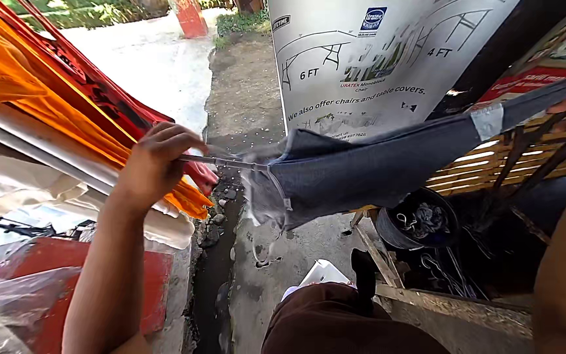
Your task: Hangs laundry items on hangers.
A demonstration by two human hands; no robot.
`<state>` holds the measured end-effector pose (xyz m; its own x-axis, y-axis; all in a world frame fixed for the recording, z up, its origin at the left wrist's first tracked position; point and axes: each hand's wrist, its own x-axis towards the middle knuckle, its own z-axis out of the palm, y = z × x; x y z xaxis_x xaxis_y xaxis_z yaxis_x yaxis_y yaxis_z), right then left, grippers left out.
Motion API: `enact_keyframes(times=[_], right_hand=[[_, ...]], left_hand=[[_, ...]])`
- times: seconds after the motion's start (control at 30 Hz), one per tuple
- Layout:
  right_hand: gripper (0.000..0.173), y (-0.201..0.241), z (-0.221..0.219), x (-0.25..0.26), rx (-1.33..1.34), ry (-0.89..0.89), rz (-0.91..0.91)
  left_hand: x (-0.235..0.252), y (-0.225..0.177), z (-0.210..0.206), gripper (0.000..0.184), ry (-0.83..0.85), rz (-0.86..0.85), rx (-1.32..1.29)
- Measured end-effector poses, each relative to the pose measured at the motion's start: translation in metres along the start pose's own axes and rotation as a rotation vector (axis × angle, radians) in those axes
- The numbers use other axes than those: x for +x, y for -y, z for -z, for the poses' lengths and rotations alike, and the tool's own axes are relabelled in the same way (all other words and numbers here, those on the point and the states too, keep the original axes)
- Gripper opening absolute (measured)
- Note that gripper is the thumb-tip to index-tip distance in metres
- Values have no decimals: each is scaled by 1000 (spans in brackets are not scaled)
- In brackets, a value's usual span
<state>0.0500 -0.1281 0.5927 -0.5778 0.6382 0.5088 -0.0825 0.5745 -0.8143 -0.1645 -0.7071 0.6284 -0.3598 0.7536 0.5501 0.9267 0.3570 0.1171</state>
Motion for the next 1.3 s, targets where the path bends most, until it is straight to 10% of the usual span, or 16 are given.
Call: enact_keyframes(times=[0.23,0.37,0.6,0.83,1.1,1.3], right_hand=[[34,-8,-44,-20,-135,285,-9],[30,-11,-68,-29,-22,312,83],[62,35,-62,-66,898,-61,197],[74,52,-51,-90,1666,-56,267],[80,79,-103,-101,1684,-129,215],[65,8,-182,-129,817,172,29]], left_hand=[[-3,-35,-42,15,151,240,-1224],[32,-71,-78,50,196,221,-1580],[50,-83,-140,60,181,310,-1445],[45,-72,-160,40,-251,185,-1036],[45,-85,-138,24,-273,153,-852],[46,-81,-131,14,-452,213,-776]])
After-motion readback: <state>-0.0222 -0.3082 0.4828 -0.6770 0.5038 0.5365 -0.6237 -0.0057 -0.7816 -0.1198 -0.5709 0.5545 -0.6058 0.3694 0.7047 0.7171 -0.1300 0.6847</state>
